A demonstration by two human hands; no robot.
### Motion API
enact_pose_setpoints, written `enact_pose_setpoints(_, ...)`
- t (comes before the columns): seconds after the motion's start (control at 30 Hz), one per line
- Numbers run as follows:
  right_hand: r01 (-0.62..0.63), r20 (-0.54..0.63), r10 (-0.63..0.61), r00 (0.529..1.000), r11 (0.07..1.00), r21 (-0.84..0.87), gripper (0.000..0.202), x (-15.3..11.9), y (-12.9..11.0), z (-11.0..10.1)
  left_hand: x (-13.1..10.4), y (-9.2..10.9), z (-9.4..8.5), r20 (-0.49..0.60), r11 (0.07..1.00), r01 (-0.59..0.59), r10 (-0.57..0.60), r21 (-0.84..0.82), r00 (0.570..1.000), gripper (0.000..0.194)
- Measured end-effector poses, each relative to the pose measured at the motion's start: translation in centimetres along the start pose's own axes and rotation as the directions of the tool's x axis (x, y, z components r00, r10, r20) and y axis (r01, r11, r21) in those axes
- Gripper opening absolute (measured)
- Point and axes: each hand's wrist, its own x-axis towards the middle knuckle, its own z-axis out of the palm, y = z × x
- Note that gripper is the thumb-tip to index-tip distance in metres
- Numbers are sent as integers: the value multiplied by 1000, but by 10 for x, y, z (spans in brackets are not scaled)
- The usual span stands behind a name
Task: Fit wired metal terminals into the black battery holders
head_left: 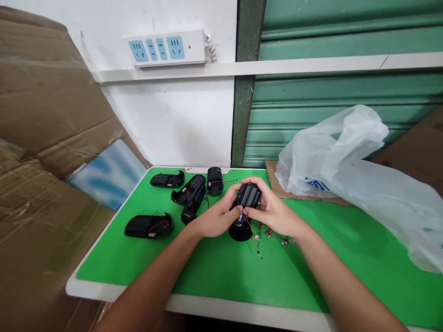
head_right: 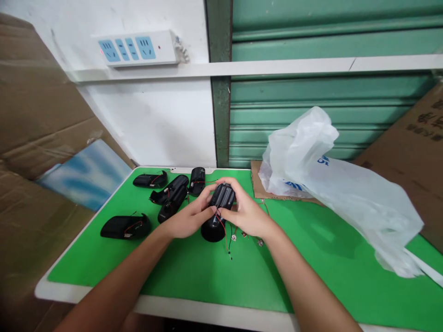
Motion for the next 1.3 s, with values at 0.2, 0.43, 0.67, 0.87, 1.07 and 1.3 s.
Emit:
enact_pose_setpoints(0.2, -3, -16, 3, 1000, 1000, 19, 53, 1, -1, 4, -1, -3, -1, -27, 989, -25, 29, 148, 999, 62)
enact_pose_setpoints(0.43, -1, -40, 1, 999, 1000, 3, 52, 2, -2, 7, -1, -2, 4, -67, 969, -34, 52, 244, 996, 59)
enact_pose_setpoints(0.67, 2, -61, -3, 998, 1000, -11, 51, 3, -1, 9, 1, -6, 10, -127, 964, -21, 56, 264, 990, 60)
enact_pose_setpoints(0.87, 30, -95, -35, 995, 998, -52, 52, 4, 3, 12, 1, -5, 12, -143, 939, -31, 85, 343, 986, 62)
enact_pose_setpoints(1.07, 6, -78, -13, 997, 996, -93, 64, 4, 4, 5, 6, -3, 8, -172, 991, 94, -77, 93, 982, 65)
enact_pose_setpoints(1.3, -126, -113, 125, 986, 992, 0, 67, 5, 7, -5, 8, -15, 2, -155, 990, 89, -106, -111, 982, 74)
